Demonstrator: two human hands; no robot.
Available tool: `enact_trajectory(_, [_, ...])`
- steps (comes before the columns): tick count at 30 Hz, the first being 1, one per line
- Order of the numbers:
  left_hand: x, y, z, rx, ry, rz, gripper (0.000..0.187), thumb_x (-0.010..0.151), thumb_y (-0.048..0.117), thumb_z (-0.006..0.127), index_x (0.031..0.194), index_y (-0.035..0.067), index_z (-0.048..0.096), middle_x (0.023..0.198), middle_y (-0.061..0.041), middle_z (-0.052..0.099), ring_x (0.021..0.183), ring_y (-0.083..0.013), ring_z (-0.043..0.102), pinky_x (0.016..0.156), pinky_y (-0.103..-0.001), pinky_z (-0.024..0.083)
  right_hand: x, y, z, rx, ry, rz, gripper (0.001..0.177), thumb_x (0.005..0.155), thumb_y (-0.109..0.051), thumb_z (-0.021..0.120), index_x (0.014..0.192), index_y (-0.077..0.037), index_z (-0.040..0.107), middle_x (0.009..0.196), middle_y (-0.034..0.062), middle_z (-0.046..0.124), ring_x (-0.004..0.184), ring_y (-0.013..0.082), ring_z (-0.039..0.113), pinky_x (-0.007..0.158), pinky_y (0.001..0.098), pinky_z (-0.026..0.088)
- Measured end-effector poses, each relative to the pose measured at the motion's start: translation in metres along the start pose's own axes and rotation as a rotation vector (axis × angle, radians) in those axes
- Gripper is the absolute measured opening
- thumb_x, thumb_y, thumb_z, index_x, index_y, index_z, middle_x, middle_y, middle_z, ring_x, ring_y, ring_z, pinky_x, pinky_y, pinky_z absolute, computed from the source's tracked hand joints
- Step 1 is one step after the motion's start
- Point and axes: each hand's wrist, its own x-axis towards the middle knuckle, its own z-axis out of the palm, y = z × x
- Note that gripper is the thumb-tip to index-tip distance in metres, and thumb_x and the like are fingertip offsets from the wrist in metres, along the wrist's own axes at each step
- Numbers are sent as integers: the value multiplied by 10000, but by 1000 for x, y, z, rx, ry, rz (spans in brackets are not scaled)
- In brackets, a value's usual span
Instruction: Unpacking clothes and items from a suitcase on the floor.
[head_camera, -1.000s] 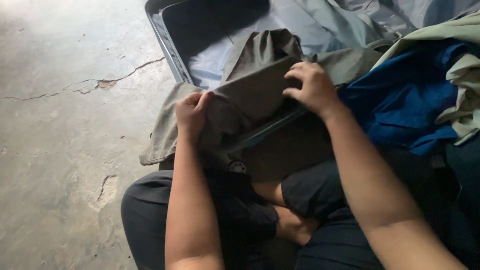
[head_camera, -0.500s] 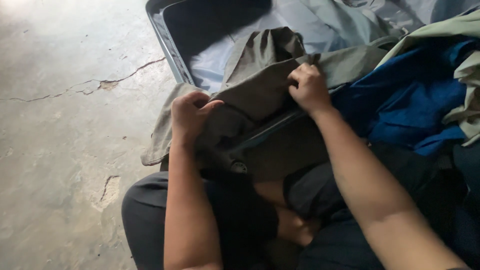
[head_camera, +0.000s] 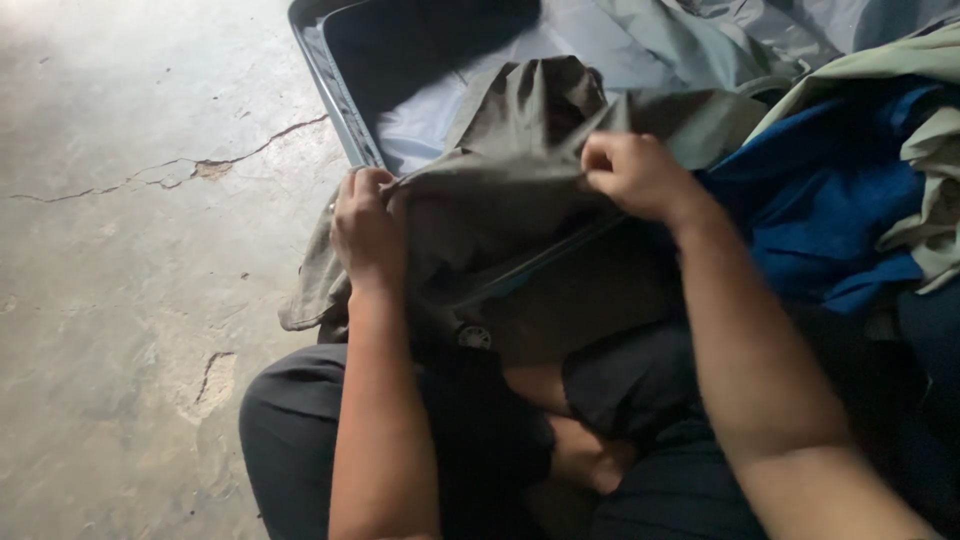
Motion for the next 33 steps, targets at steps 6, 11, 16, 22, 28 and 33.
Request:
enact_trajectory(6, [1, 13, -4, -33, 18, -10, 207, 864, 167, 765, 1047, 125, 676, 1101, -85, 681, 994, -339, 682, 809, -462, 535, -8, -16, -33, -37, -233, 18, 288, 819, -182, 753, 1103, -135, 766, 987, 113, 783, 876, 259, 760, 805, 388, 595])
enact_trajectory(11, [-3, 6, -3, -48, 119, 34, 85, 919, 180, 757, 957, 144, 691, 1036, -73, 672, 947, -332, 685, 796, -462, 547, -3, 9, 3, -311, -417, 28, 289, 872, -168, 697, 1152, -138, 763, 1093, 140, 764, 986, 293, 725, 887, 403, 555])
enact_trajectory(16, [-4, 8, -15, -127, 301, 20, 75, 980, 151, 731, 981, 123, 662, 1003, -89, 636, 905, -319, 681, 781, -447, 561, -9, -31, -5, -126, -362, 87, 294, 975, -269, 666, 1230, -126, 695, 1125, 120, 771, 1037, 254, 740, 926, 392, 562])
enact_trajectory(22, [-4, 3, -14, -85, 377, 86, 77, 990, 65, 667, 1032, 102, 614, 1055, -131, 602, 976, -357, 659, 844, -463, 552, -13, -30, 34, -222, -616, 3, 467, 835, -83, 649, 1278, -220, 704, 1154, 87, 767, 1073, 251, 733, 983, 412, 537])
enact_trajectory(28, [0, 4, -16, -29, 412, 133, 77, 987, 20, 639, 1034, 75, 611, 1055, -108, 615, 973, -336, 641, 891, -473, 526, -21, -44, 67, -484, -727, -145, 463, 810, -18, 634, 1230, -180, 744, 1255, 94, 673, 1212, 293, 610, 1032, 469, 445])
enact_trajectory(33, [1, -4, -8, -329, 289, 138, 143, 954, -77, 639, 1018, 47, 604, 1039, -126, 657, 962, -302, 702, 875, -377, 586, -9, -27, 76, -206, -629, 174, 661, 912, -78, 517, 1554, -222, 449, 1256, 229, 643, 1202, 354, 636, 1114, 434, 458])
